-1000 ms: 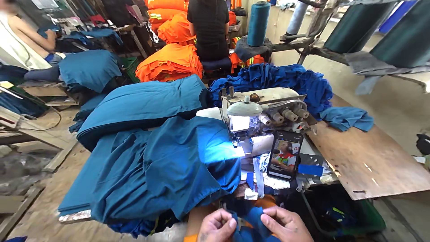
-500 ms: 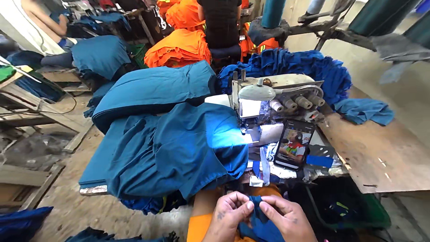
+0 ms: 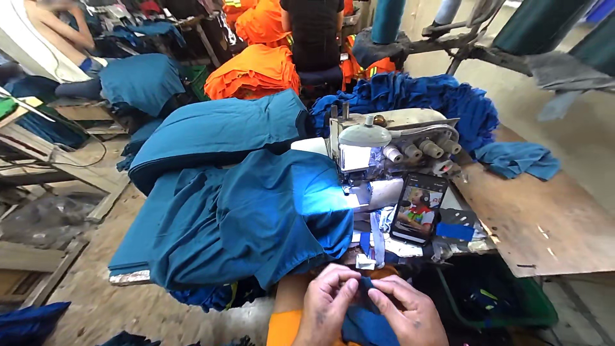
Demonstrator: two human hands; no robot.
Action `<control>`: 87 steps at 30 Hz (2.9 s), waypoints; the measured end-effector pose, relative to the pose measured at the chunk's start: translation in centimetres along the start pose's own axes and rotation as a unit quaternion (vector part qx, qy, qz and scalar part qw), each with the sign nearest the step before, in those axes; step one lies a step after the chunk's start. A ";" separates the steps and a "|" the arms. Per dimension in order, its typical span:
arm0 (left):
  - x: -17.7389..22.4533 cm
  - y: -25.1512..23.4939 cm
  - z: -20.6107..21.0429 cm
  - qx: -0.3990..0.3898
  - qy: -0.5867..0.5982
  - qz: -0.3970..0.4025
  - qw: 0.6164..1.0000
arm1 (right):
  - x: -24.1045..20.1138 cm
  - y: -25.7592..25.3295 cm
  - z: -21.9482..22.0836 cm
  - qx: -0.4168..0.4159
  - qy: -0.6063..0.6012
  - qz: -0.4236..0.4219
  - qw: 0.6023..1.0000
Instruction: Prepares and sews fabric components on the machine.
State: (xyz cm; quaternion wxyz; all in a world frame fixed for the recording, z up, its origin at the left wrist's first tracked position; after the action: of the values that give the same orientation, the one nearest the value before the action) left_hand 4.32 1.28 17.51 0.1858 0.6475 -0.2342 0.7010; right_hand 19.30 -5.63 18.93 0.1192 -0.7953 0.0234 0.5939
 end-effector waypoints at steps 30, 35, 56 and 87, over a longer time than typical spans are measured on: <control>-1.2 -0.9 0.8 -0.134 -0.001 0.003 0.991 | 1.5 1.3 0.6 -0.105 -0.068 0.101 0.987; -1.4 -0.6 0.7 -0.148 -0.042 0.002 0.988 | 2.2 1.5 0.2 -0.087 -0.064 0.106 0.989; -2.7 0.3 0.7 -0.130 0.030 -0.025 0.991 | 1.8 1.5 0.9 -0.145 -0.020 0.077 0.986; -2.2 0.5 1.1 -0.152 0.004 0.004 0.988 | 1.3 1.7 1.2 -0.172 -0.013 0.049 0.984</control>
State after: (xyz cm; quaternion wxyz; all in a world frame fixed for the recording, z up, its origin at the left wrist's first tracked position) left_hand 5.12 0.33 15.34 0.2800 0.6079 -0.3403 0.6604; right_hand 18.23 -6.83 17.10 -0.0485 -0.7942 -0.0422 0.6042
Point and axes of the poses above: each hand's wrist, its own y-axis away from the middle knuckle, its own z-axis out of the palm, x = y × z, the point moved 9 cm from there along -y, towards the middle knuckle, and after that the axes turned 7 degrees about -x, right-handed, at the moved point
